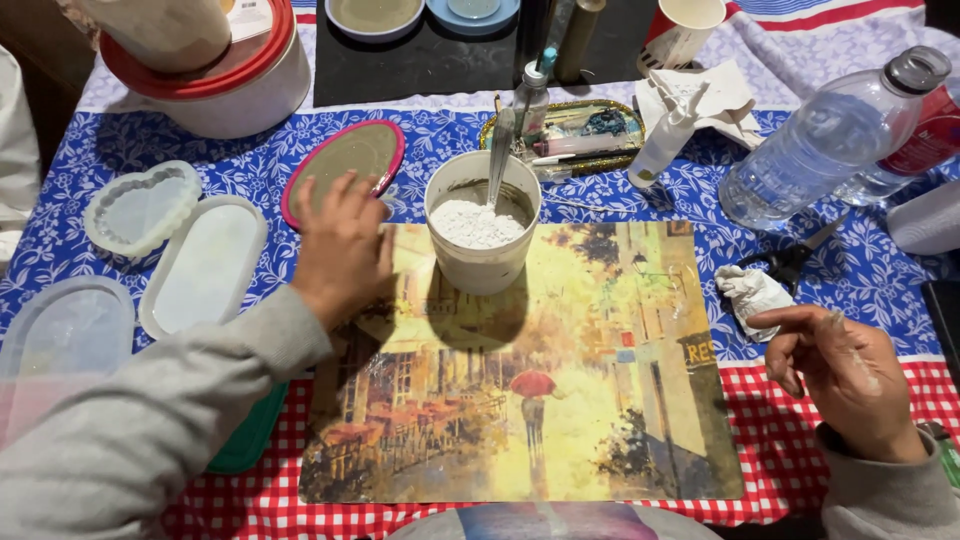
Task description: Mixing cement powder with water in a plastic cup using a spoon.
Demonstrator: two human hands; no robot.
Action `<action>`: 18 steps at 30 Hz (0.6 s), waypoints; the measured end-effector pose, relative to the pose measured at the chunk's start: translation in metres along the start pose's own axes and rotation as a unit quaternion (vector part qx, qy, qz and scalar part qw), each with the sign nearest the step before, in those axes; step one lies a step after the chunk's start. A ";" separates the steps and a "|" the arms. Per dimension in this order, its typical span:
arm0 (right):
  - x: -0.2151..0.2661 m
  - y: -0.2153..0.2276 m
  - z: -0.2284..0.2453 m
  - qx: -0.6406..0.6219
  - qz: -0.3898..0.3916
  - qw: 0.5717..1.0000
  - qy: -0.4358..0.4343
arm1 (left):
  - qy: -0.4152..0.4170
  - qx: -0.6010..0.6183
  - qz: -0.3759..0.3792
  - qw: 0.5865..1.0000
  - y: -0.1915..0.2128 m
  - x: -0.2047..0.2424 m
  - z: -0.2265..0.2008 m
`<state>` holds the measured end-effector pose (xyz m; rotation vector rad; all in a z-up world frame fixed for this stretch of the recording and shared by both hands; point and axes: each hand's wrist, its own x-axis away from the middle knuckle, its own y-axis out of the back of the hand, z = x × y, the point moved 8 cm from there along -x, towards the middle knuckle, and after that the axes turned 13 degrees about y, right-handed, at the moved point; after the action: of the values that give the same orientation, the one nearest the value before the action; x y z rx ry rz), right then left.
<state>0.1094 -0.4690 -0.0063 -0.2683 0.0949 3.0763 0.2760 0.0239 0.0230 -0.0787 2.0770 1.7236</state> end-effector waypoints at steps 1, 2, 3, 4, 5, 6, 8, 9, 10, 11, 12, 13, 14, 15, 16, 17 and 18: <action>0.000 0.001 0.000 -0.001 -0.003 1.000 0.000 | 0.013 0.027 -0.020 0.999 0.020 0.002 -0.001; 0.000 0.002 -0.001 -0.002 -0.005 1.000 0.000 | 0.025 0.054 -0.040 0.997 0.041 0.005 -0.002; -0.002 0.000 -0.001 -0.002 -0.006 1.000 0.000 | 0.024 0.054 -0.041 0.997 0.056 0.008 -0.007; -0.005 -0.006 0.002 -0.015 0.016 1.000 0.020 | 0.081 0.107 -0.019 0.991 0.069 0.009 -0.003; -0.008 -0.012 0.006 -0.029 0.038 0.998 0.040 | 0.136 0.159 0.003 0.978 0.081 0.012 0.001; -0.016 -0.020 0.005 -0.029 0.037 0.998 0.041 | 0.135 0.159 0.003 0.978 0.081 0.015 -0.004; -0.031 -0.045 0.009 0.013 0.114 0.991 0.066 | 0.238 0.267 0.078 0.931 0.066 0.025 -0.002; -0.046 -0.066 0.016 0.013 0.113 0.991 0.068 | 0.236 0.267 0.077 0.931 0.052 0.027 -0.006; -0.058 -0.093 0.025 0.047 0.157 0.983 0.084 | 0.202 0.299 0.069 0.930 0.041 0.028 -0.014; -0.071 -0.120 0.034 0.082 0.202 0.971 0.102 | 0.167 0.332 0.059 0.927 0.030 0.028 -0.023; -0.083 -0.139 0.033 0.083 0.202 0.970 0.105 | 0.166 0.332 0.056 0.927 0.022 0.028 -0.031; -0.093 -0.164 0.036 0.119 0.243 0.951 0.152 | 0.128 0.356 0.041 0.925 0.018 0.026 -0.045; -0.103 -0.189 0.039 0.154 0.282 0.926 0.197 | 0.089 0.378 0.026 0.921 0.015 0.025 -0.058; -0.113 -0.202 0.032 0.156 0.282 0.925 0.201 | 0.088 0.378 0.021 0.921 0.007 0.023 -0.062; -0.124 -0.215 0.021 0.139 0.289 0.929 0.184 | 0.088 0.411 0.012 0.907 0.001 0.021 -0.065; -0.135 -0.230 0.011 0.120 0.295 0.933 0.166 | 0.087 0.443 0.005 0.892 -0.006 0.019 -0.068; -0.140 -0.237 0.008 0.120 0.294 0.933 0.170 | 0.084 0.443 0.002 0.893 -0.006 0.017 -0.069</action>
<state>0.2595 -0.2387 0.0125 -0.9049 0.6794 3.4948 0.2425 -0.0394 0.0202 0.0592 2.7807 0.6402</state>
